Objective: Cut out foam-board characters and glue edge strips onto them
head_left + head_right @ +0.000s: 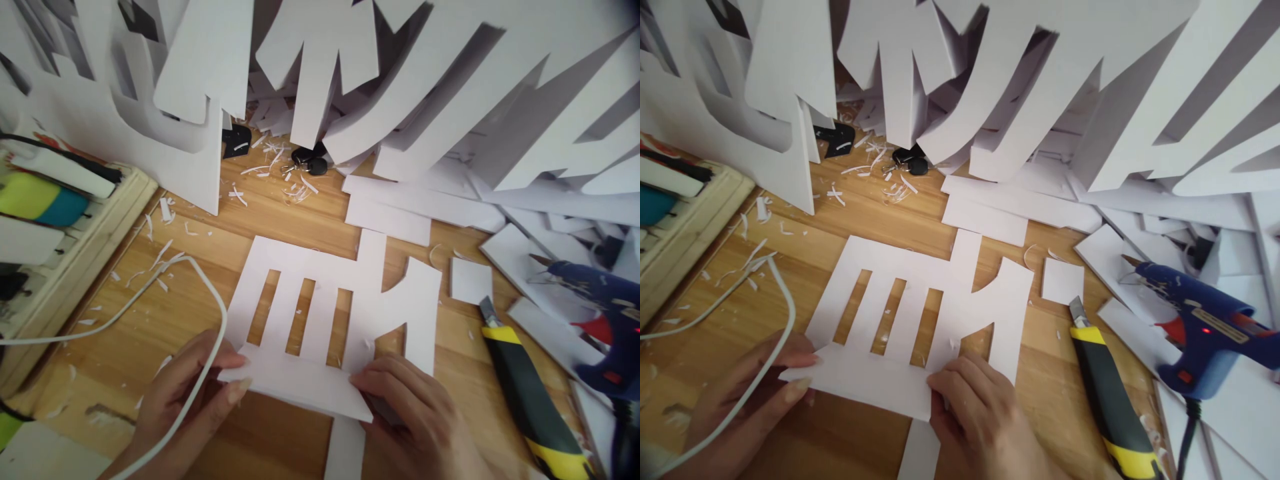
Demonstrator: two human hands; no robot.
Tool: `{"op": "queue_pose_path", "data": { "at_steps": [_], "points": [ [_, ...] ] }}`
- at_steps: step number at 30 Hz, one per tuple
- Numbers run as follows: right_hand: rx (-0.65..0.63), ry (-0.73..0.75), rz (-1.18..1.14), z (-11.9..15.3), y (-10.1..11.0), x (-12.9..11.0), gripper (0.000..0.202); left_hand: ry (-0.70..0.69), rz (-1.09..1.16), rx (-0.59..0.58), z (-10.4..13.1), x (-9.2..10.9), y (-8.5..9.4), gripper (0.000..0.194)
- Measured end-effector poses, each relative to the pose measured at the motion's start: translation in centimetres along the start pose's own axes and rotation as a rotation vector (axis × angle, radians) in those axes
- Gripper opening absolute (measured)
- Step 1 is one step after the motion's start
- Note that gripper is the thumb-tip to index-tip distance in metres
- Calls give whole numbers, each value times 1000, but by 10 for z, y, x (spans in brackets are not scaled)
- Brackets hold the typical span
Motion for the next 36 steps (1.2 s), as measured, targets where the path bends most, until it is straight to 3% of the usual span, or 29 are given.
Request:
{"op": "queue_pose_path", "data": {
  "at_steps": [36],
  "points": [
    [-29, 2, -9, 3, -1, 0, 20, 24, 104, -73, 0, 2, -2, 14]
  ]
}}
Point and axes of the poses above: each hand's wrist, its own z-axis away from the middle knuckle, its own y-axis out of the back of the hand, x = y × z, the point moved 5 cm from there along -z, towards the middle knuckle, and after that the axes turned 2 degrees about z, right-handed, at the moved point
